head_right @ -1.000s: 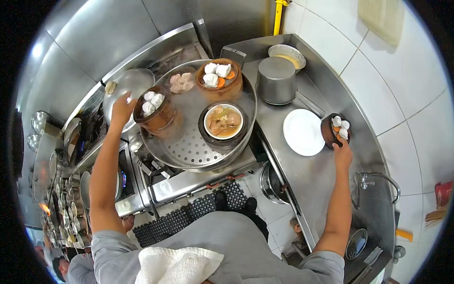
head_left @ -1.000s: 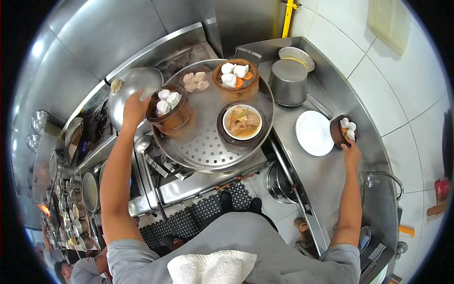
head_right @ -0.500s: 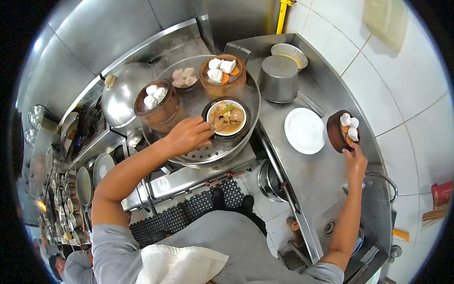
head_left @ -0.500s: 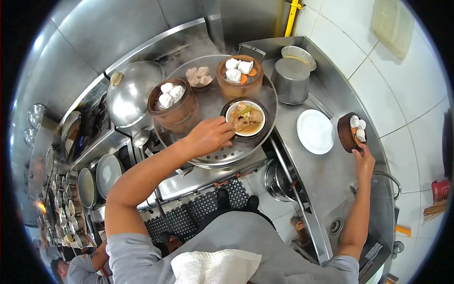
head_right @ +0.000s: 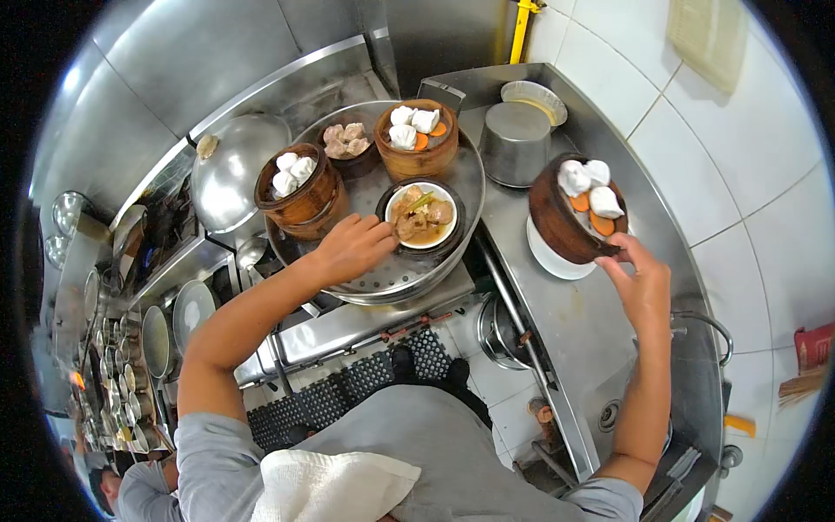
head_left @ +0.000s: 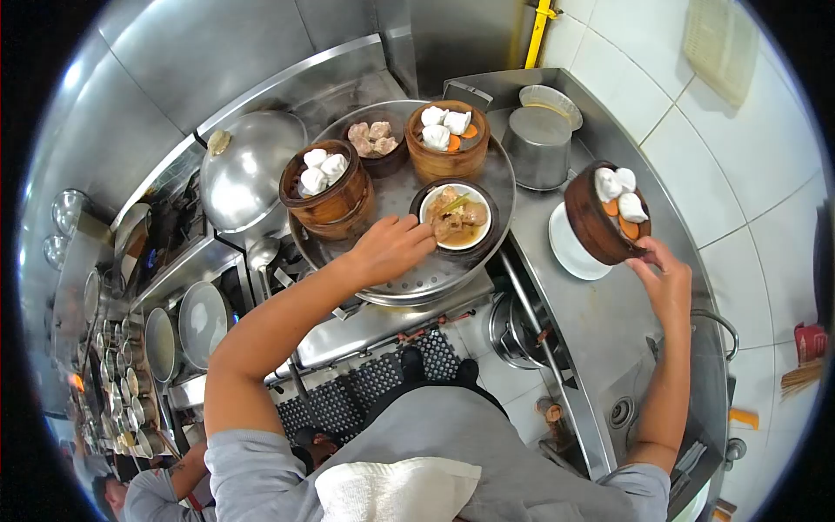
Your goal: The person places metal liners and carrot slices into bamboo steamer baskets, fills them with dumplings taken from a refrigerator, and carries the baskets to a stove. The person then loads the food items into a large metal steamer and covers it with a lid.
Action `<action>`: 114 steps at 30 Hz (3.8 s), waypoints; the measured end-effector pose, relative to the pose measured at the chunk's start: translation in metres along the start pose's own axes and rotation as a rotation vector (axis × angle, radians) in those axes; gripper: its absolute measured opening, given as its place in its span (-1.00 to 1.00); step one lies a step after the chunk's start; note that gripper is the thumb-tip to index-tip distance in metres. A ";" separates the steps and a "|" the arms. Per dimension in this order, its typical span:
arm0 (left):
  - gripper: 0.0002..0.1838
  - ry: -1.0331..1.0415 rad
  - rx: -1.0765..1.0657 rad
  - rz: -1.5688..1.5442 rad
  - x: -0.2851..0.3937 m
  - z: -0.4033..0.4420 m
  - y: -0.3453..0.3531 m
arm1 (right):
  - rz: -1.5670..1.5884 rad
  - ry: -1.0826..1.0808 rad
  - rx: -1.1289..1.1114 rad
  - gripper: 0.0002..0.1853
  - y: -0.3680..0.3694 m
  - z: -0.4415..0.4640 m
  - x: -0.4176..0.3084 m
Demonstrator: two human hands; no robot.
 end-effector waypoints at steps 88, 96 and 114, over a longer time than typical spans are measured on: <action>-0.63 -1.086 -0.105 0.112 -0.385 -0.282 -0.082 | 0.238 0.929 -0.097 -0.69 0.009 -0.162 0.328; -0.56 -1.008 -0.174 -0.038 -0.360 -0.219 -0.051 | 0.154 0.880 -0.017 -0.74 -0.011 -0.143 0.285; -0.69 -1.054 -0.633 -0.925 -0.242 -0.152 0.042 | 0.005 0.288 -0.564 -0.69 0.134 0.068 -0.055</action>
Point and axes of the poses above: each hand's wrist, its own z-axis towards the middle knuckle, its own y-axis out of the palm, x = y × z, the point moved 7 cm from there along z, towards the middle knuckle, and after that the axes turned 12 degrees about z, right-handed, at the moved point
